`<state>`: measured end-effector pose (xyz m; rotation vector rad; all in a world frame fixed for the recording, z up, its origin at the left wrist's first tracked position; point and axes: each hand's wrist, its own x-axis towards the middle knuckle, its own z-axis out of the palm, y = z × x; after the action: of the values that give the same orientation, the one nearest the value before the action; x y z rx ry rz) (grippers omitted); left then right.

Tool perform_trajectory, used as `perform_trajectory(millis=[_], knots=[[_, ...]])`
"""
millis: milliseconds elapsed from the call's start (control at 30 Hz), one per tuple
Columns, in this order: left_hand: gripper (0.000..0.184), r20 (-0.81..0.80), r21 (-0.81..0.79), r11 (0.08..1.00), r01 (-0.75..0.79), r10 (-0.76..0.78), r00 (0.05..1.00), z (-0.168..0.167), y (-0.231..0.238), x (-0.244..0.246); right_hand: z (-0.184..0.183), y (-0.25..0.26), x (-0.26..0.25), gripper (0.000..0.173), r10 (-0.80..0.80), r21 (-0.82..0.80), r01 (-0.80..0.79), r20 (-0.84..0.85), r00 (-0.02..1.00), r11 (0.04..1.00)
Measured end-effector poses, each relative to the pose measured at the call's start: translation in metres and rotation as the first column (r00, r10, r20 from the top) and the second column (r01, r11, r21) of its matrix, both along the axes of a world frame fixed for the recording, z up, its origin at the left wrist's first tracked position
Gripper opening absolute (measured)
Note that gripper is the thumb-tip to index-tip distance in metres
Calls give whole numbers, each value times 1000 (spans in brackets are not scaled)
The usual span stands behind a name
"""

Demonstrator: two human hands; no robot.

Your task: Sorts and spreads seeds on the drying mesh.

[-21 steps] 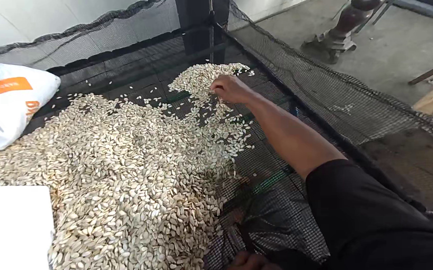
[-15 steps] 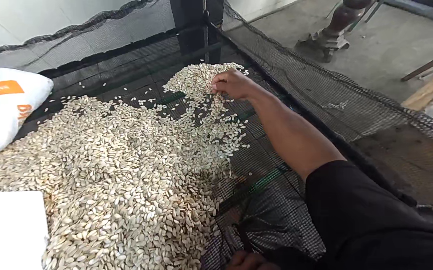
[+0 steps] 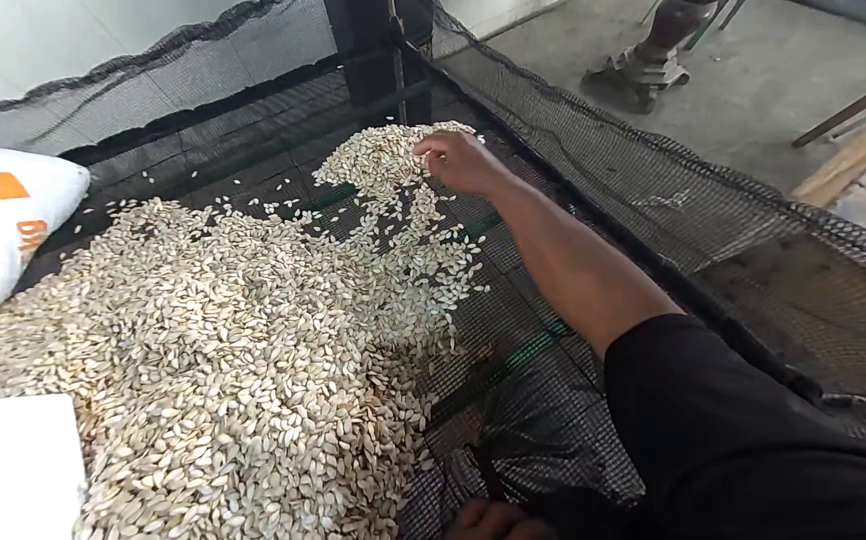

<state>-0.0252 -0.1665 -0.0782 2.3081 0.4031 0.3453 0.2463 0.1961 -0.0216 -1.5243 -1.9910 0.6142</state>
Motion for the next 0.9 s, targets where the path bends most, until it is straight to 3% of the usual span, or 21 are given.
perform_trajectory(millis=[100,200,300,400,467,567,700,833,900], knots=[[34,-15,5,1000,14,-14,1000,1,1,0,-21,6,-16,29,39,99,-58,177,983,993],[34,-18,2,1000,18,-18,1000,1,1,0,-29,5,-38,31,152,153,-217,352,923,964],[35,-15,-10,1000,21,-21,1000,0,2,-1,-20,4,-50,36,177,57,-235,496,850,970],[37,-26,-15,999,31,-31,999,0,1,0,-13,5,-30,48,70,90,-117,410,909,989],[37,-29,-13,1000,27,-27,999,0,1,1,-13,6,-15,47,27,139,-79,343,939,987],[34,-16,-3,1000,18,-18,1000,1,1,0,-19,5,-12,41,50,124,-91,298,953,988],[35,-16,-8,1000,28,-29,999,1,2,-1,-24,11,-16,46,103,48,-131,378,920,990],[36,-19,-26,999,23,-23,1000,1,1,0,-17,9,-14,27,16,100,-53,343,939,994],[35,-14,-20,1000,6,-6,1000,0,-1,0,-19,8,-13,28,9,111,-48,326,945,993]])
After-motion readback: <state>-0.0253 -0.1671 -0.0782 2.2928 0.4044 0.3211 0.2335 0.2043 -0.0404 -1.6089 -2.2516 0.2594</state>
